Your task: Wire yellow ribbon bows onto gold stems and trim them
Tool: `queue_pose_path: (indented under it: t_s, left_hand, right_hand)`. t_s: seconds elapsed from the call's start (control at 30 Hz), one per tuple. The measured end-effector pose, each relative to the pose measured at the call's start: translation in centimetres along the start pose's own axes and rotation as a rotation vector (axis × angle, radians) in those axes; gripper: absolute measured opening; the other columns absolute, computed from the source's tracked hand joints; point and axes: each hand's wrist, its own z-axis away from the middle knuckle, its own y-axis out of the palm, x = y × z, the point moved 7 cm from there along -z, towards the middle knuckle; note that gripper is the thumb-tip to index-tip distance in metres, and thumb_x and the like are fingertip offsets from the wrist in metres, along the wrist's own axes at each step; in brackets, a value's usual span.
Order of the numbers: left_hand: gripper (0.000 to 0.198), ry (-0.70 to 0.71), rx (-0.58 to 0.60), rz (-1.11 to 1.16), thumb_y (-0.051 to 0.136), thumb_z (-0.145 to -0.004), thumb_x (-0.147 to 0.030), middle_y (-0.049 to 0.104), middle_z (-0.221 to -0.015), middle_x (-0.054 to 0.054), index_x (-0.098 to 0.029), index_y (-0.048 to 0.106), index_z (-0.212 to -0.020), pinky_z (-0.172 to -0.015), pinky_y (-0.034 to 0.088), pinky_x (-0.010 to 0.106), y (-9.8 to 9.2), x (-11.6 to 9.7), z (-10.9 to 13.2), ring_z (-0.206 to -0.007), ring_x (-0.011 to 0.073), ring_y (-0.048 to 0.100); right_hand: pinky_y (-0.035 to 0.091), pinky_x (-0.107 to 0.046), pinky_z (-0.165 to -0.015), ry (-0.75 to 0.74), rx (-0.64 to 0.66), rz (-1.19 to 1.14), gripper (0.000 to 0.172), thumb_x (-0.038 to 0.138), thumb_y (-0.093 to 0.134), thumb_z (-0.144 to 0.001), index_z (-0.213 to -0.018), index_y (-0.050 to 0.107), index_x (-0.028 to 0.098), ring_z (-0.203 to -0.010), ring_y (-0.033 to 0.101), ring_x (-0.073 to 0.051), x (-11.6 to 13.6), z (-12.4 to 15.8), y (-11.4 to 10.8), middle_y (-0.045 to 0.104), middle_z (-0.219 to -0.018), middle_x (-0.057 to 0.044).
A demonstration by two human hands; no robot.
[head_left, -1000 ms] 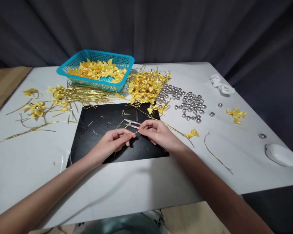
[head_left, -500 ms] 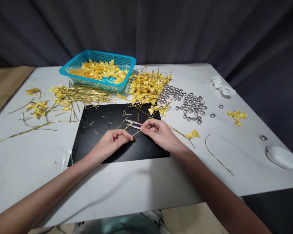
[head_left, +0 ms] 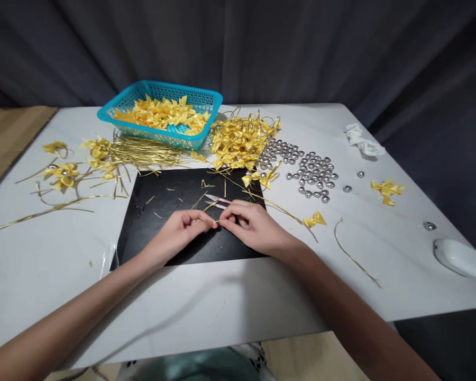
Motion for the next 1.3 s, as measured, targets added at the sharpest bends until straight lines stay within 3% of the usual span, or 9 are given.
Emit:
queue_pose_path:
  t_s: [0.3,0.37,0.47,0.7,0.87,0.97,1.03,1.13,1.3]
  left_hand:
    - [0.020,-0.029,0.039,0.025,0.065,-0.072,-0.036,0.050,-0.048,-0.005,-0.017,0.070,-0.069,-0.041,0.021,0.020,0.2,0.2,0.1,-0.041,0.0065,0.029]
    - [0.019,-0.016,0.094,0.031,0.067,-0.071,-0.036,0.059,-0.056,-0.002,-0.017,0.070,-0.071,-0.046,0.031,0.019,0.4,-0.1,0.2,-0.047,0.0081,0.042]
    - [0.017,0.079,0.129,0.055,0.066,-0.073,-0.033,0.070,-0.077,0.003,-0.017,0.070,-0.074,-0.069,0.045,0.023,0.4,-0.9,0.4,-0.075,0.0157,0.060]
    - [0.012,0.216,-0.017,0.201,0.063,-0.081,-0.030,0.069,-0.088,0.001,-0.019,0.068,-0.085,-0.084,0.043,0.023,-0.3,-0.6,0.5,-0.090,0.0155,0.061]
    - [0.024,0.099,0.119,0.414,0.066,-0.080,-0.028,0.066,-0.092,0.002,-0.018,0.062,-0.102,-0.082,0.045,0.022,1.5,0.1,0.1,-0.089,0.0130,0.061]
    - [0.022,0.027,0.189,0.428,0.062,-0.083,-0.032,0.057,-0.071,-0.002,-0.017,0.062,-0.099,-0.059,0.042,0.014,2.5,0.4,0.0,-0.061,0.0058,0.053]
    - [0.024,-0.003,0.187,0.407,0.061,-0.083,-0.036,0.039,-0.055,-0.008,-0.016,0.061,-0.095,-0.041,0.025,0.013,2.7,0.6,0.0,-0.044,0.0030,0.032]
    - [0.028,-0.028,0.151,0.368,0.061,-0.081,-0.042,0.021,-0.051,-0.011,-0.016,0.057,-0.091,-0.038,0.010,0.016,2.7,0.7,0.1,-0.042,0.0046,0.014]
    - [0.030,-0.048,0.136,0.325,0.059,-0.080,-0.046,0.022,-0.050,-0.011,-0.017,0.052,-0.084,-0.038,0.009,0.018,2.7,0.5,0.2,-0.043,0.0054,0.013]
  right_hand:
    - [0.033,-0.022,-0.055,-0.032,-0.096,0.069,0.012,0.017,0.053,-0.086,-0.078,0.063,0.016,-0.059,0.045,-0.009,0.0,0.0,-1.2,0.053,-0.075,-0.001]
    - [0.034,-0.022,-0.055,-0.058,-0.085,0.059,0.013,0.017,0.053,-0.086,-0.079,0.063,0.016,-0.059,0.045,-0.009,0.4,0.1,-1.0,0.053,-0.075,-0.001]
    - [0.034,-0.023,-0.056,-0.106,-0.047,0.067,0.013,0.018,0.051,-0.087,-0.080,0.062,0.016,-0.061,0.047,-0.010,1.0,0.3,-0.6,0.054,-0.077,-0.002]
    - [0.038,-0.022,-0.062,-0.168,-0.022,0.137,0.013,0.017,0.051,-0.088,-0.081,0.062,0.015,-0.067,0.052,-0.011,1.4,0.6,-0.5,0.058,-0.077,-0.003]
    - [0.041,-0.024,-0.064,-0.190,-0.074,0.209,0.014,0.019,0.049,-0.089,-0.085,0.062,0.015,-0.072,0.055,-0.014,1.2,0.6,-0.4,0.058,-0.082,-0.005]
    - [0.042,-0.024,-0.064,-0.207,-0.105,0.228,0.014,0.017,0.048,-0.089,-0.086,0.061,0.015,-0.072,0.056,-0.014,1.3,0.6,-0.6,0.057,-0.081,-0.004]
    - [0.043,-0.024,-0.064,-0.214,-0.119,0.237,0.014,0.017,0.048,-0.089,-0.088,0.062,0.014,-0.071,0.055,-0.014,1.3,0.6,-0.7,0.057,-0.080,-0.005]
    - [0.043,-0.025,-0.064,-0.222,-0.128,0.252,0.015,0.017,0.047,-0.089,-0.090,0.062,0.013,-0.072,0.056,-0.015,1.4,0.7,-0.6,0.057,-0.081,-0.005]
    - [0.043,-0.025,-0.064,-0.219,-0.142,0.258,0.014,0.017,0.048,-0.089,-0.089,0.061,0.013,-0.071,0.056,-0.014,1.3,0.7,-0.6,0.057,-0.082,-0.005]
